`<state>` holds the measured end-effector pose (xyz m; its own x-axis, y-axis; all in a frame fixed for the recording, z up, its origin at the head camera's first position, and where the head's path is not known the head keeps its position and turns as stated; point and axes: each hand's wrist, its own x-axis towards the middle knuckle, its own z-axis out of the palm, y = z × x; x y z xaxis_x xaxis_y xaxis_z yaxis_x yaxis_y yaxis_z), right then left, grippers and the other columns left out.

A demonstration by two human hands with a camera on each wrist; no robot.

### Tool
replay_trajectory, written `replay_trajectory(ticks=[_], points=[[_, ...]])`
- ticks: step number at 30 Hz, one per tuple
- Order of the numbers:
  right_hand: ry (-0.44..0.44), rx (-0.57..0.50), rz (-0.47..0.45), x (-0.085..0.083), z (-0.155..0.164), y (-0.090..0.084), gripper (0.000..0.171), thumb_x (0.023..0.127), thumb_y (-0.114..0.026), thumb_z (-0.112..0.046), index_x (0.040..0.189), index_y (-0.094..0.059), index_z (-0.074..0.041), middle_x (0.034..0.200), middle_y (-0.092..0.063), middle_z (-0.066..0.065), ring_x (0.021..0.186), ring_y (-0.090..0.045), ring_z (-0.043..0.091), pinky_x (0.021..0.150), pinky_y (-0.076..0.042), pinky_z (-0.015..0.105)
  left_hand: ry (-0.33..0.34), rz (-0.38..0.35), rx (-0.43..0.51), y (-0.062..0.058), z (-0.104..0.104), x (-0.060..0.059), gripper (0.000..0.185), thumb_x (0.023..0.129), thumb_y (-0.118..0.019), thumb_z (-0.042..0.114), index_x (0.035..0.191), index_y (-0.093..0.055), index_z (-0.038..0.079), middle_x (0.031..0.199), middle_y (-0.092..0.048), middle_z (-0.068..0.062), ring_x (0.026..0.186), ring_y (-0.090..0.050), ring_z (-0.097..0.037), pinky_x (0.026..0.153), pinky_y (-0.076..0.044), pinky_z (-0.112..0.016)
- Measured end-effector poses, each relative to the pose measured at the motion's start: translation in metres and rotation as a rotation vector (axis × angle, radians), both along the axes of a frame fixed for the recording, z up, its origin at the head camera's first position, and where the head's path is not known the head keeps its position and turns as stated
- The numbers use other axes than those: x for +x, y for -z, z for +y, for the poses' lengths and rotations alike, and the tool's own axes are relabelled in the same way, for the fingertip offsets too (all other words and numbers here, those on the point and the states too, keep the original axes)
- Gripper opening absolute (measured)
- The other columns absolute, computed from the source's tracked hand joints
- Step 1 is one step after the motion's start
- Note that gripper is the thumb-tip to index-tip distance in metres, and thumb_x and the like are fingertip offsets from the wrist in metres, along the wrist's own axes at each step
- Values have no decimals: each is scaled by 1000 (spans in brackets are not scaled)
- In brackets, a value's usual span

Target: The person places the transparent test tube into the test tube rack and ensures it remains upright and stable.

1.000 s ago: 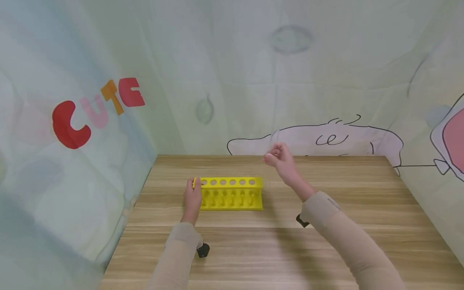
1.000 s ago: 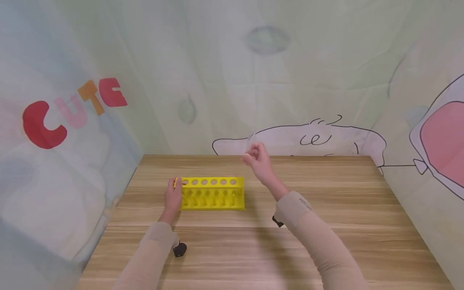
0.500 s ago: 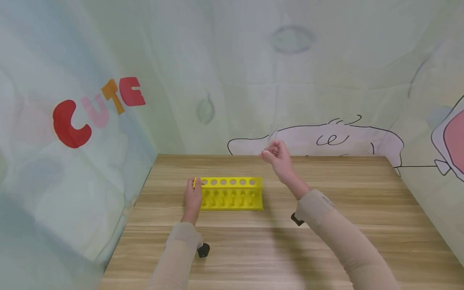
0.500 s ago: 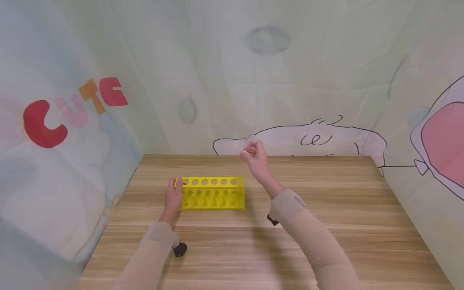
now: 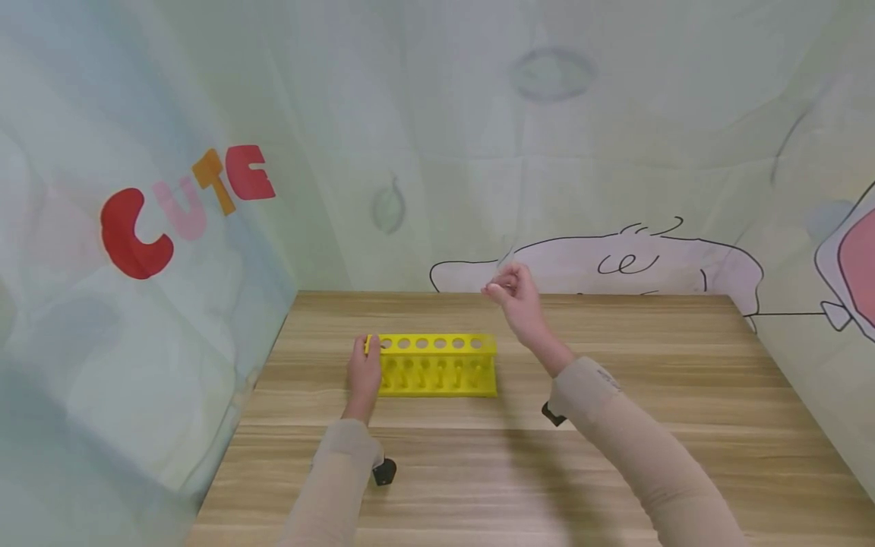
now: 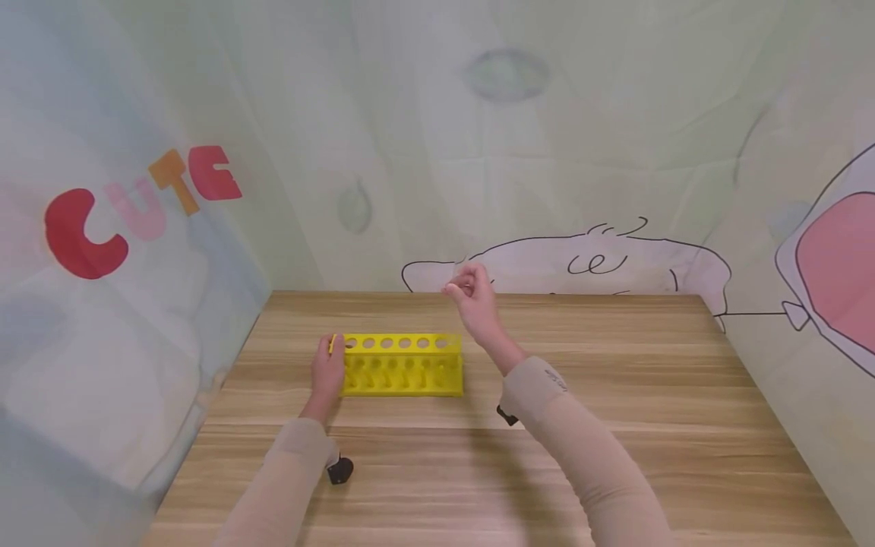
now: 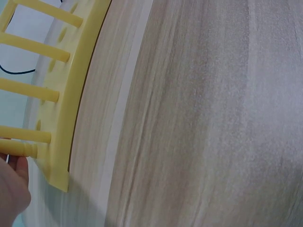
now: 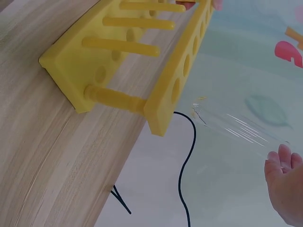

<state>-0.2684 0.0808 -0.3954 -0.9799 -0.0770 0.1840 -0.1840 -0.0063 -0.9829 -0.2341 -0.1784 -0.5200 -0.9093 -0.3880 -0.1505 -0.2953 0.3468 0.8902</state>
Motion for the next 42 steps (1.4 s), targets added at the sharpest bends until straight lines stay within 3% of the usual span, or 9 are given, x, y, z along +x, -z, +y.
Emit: replay_trajectory(ticks=[5,11,17,25,35,42], points=[[-12,12,1,0,-2,1,23,87,-51,-2,105,-37,-6,93,-55,9,87,-59,12,88,-46,30,4,-7,11,-1,0,1,59,89,-27,57,130,-33,15,138,-37,-9,122,-37,-26,103,-30,-44],[-12,22,15,0,-6,3,25,86,-52,-2,106,-36,-1,98,-54,20,85,-59,10,87,-47,28,2,-10,34,1,0,0,57,90,-28,55,130,-33,16,138,-36,-8,122,-37,-25,102,-30,-44],[-17,29,40,0,-9,5,27,86,-52,-3,107,-36,0,91,-55,8,85,-58,12,87,-47,27,-2,2,38,1,0,-1,55,90,-29,53,130,-34,15,137,-37,-9,122,-37,-25,103,-30,-44],[2,38,41,-1,-13,9,30,86,-52,-2,111,-35,4,94,-55,14,85,-58,13,85,-46,25,5,13,30,2,0,-1,61,89,-28,57,132,-33,14,138,-37,-10,123,-37,-26,102,-31,-45],[23,18,20,-1,-17,11,24,86,-52,-4,105,-37,-5,95,-54,12,86,-56,14,87,-46,27,4,9,46,1,-1,-1,61,89,-28,56,133,-31,14,140,-34,-9,126,-33,-26,104,-28,-45],[24,56,17,0,-20,16,25,86,-53,-5,106,-37,-6,99,-54,17,94,-55,28,89,-45,32,0,8,35,1,0,-1,60,89,-28,56,132,-33,14,139,-36,-9,124,-35,-26,103,-30,-44]])
